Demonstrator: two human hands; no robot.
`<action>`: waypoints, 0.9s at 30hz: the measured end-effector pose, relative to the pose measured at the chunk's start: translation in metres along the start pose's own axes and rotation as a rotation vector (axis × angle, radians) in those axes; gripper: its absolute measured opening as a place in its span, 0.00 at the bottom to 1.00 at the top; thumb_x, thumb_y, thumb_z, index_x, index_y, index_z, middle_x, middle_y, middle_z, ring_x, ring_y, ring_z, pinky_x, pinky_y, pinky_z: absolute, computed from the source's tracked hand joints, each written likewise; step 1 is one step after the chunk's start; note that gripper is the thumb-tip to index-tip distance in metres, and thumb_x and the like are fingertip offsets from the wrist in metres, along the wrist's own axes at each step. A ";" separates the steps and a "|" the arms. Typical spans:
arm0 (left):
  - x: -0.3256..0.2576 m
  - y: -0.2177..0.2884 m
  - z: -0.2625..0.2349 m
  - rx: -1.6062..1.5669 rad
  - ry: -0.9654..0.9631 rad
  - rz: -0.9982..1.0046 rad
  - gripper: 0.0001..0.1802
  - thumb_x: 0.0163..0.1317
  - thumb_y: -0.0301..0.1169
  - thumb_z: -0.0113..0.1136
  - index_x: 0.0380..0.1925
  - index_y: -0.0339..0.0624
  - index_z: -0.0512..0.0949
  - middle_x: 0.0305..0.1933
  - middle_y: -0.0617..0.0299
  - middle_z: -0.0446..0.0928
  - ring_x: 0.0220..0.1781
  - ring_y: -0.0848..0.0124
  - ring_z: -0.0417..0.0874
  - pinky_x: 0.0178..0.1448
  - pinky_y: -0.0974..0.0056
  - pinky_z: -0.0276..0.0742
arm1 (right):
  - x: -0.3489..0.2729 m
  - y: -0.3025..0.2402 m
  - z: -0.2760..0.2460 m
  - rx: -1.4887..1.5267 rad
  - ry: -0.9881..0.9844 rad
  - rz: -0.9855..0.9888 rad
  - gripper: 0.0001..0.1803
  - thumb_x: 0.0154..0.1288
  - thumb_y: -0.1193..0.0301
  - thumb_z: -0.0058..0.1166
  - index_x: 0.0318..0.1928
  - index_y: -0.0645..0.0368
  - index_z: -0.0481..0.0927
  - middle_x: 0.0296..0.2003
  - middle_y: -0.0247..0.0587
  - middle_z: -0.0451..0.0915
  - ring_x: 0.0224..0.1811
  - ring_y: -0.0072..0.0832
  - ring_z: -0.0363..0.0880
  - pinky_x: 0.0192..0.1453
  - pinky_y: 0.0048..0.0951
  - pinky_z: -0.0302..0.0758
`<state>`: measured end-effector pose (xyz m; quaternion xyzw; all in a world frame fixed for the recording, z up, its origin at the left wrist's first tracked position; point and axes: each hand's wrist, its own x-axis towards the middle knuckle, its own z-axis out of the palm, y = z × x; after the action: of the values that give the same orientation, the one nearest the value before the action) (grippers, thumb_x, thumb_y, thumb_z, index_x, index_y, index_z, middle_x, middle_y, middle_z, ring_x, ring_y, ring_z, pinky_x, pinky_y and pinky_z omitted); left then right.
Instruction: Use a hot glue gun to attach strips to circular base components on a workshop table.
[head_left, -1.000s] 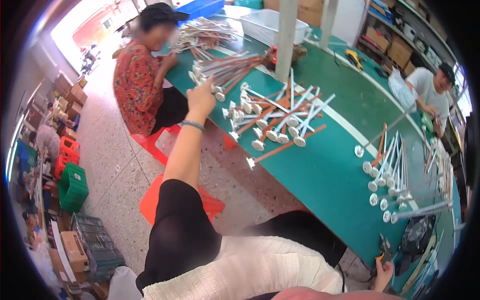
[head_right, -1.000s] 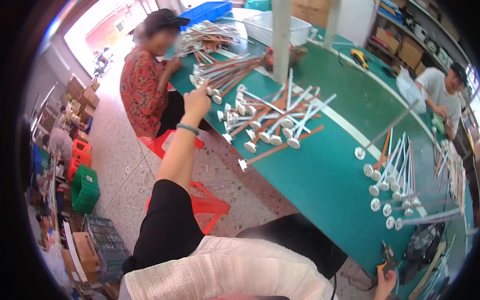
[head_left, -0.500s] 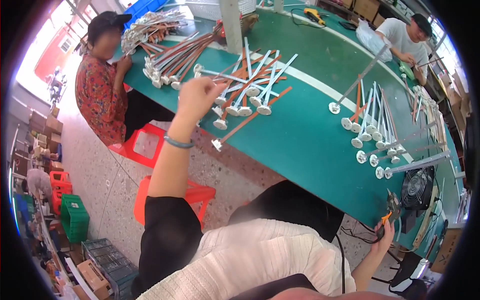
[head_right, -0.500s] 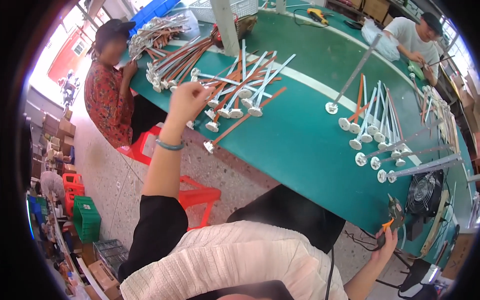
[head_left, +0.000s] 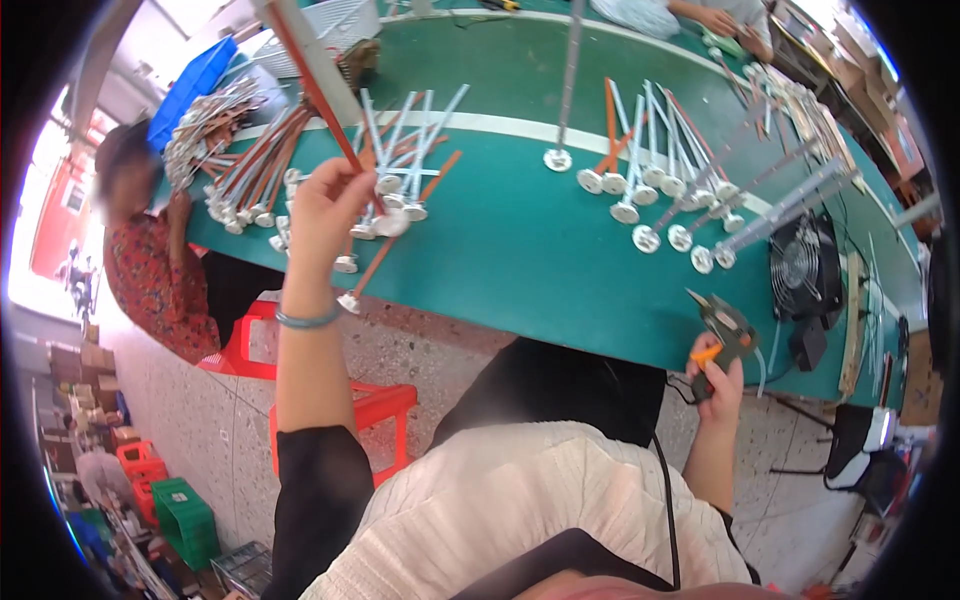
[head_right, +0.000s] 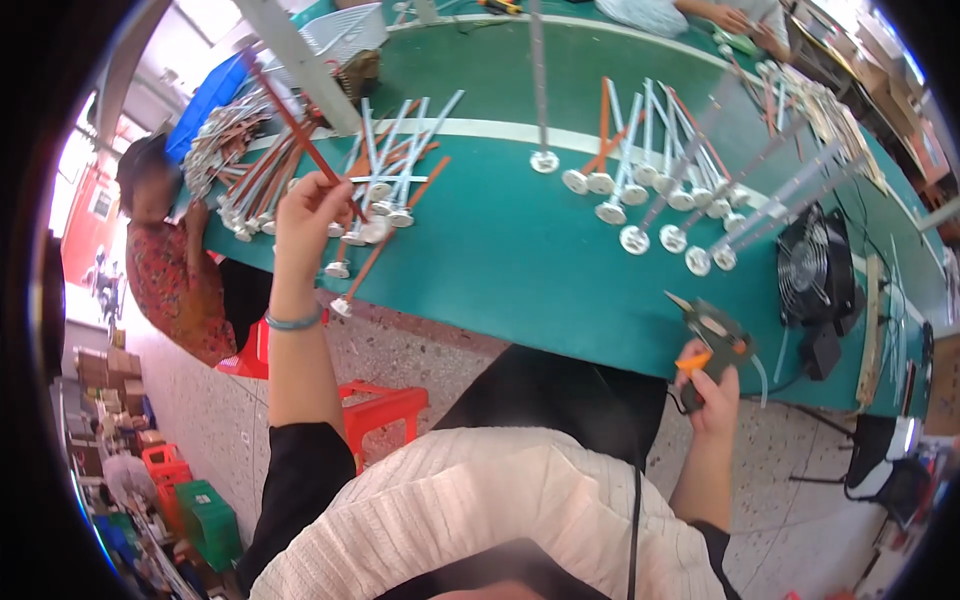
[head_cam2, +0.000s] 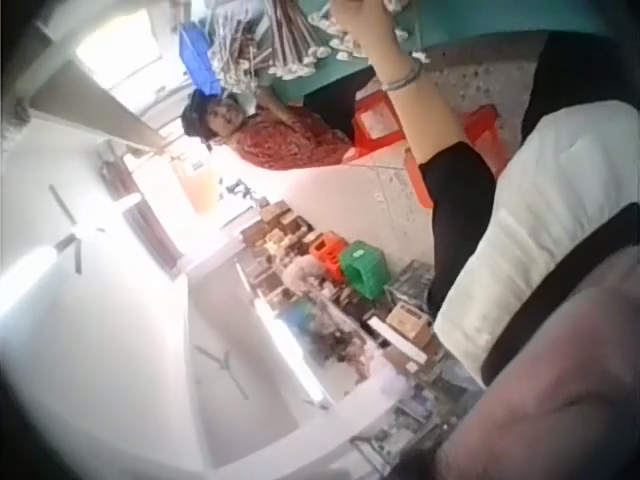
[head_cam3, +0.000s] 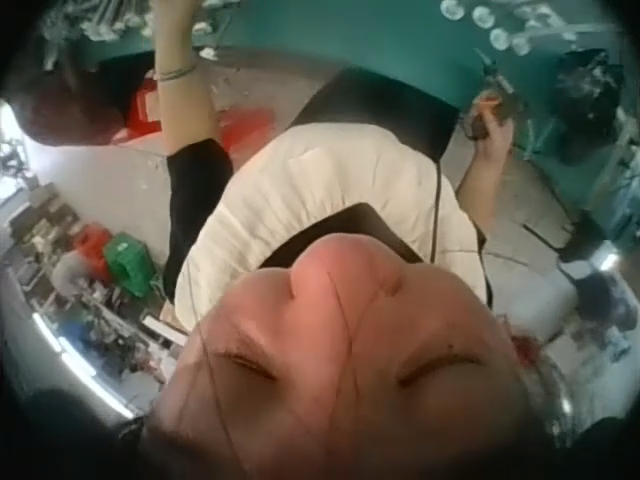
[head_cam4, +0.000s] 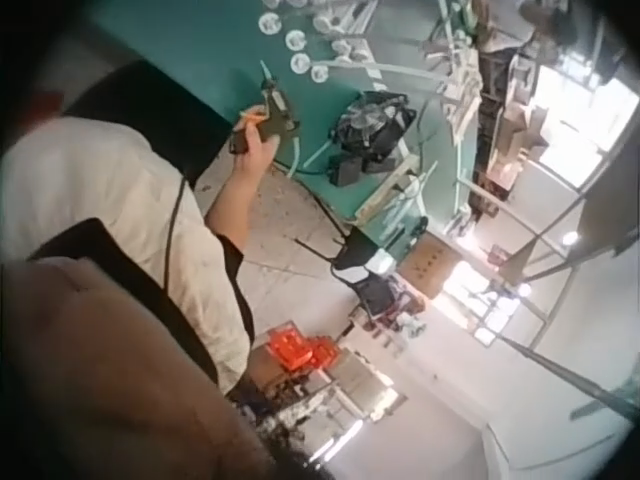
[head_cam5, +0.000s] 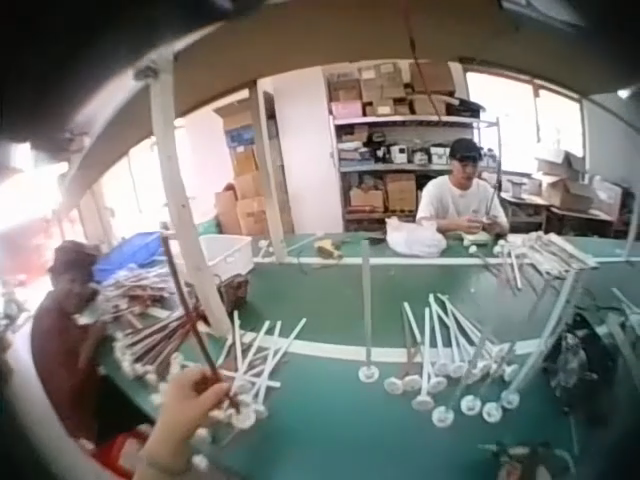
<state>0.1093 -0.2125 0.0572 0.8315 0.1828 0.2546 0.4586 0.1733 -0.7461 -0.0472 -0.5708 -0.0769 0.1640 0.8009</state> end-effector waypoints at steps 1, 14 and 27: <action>-0.017 0.018 0.032 -0.166 -0.051 0.025 0.04 0.66 0.26 0.65 0.36 0.37 0.82 0.26 0.66 0.80 0.29 0.81 0.80 0.34 0.73 0.76 | 0.004 0.002 0.005 0.019 -0.022 0.028 0.27 0.59 0.69 0.62 0.57 0.66 0.69 0.43 0.45 0.75 0.34 0.26 0.76 0.34 0.25 0.73; -0.066 0.062 0.189 -0.197 -0.412 0.354 0.04 0.60 0.20 0.68 0.35 0.34 0.83 0.33 0.59 0.85 0.33 0.71 0.86 0.41 0.68 0.82 | 0.016 0.019 0.067 -0.522 -0.118 -0.107 0.16 0.71 0.74 0.55 0.57 0.64 0.77 0.44 0.39 0.85 0.33 0.16 0.75 0.36 0.20 0.74; -0.049 0.063 0.200 -0.199 -0.499 0.336 0.07 0.59 0.22 0.69 0.32 0.32 0.79 0.30 0.54 0.81 0.30 0.64 0.85 0.35 0.64 0.82 | 0.024 0.019 0.084 -0.710 -0.076 -0.102 0.12 0.70 0.73 0.58 0.51 0.63 0.78 0.38 0.34 0.83 0.33 0.17 0.77 0.38 0.22 0.74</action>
<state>0.1923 -0.4050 0.0092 0.8379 -0.1011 0.1314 0.5201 0.1661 -0.6575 -0.0388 -0.8024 -0.1871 0.1079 0.5563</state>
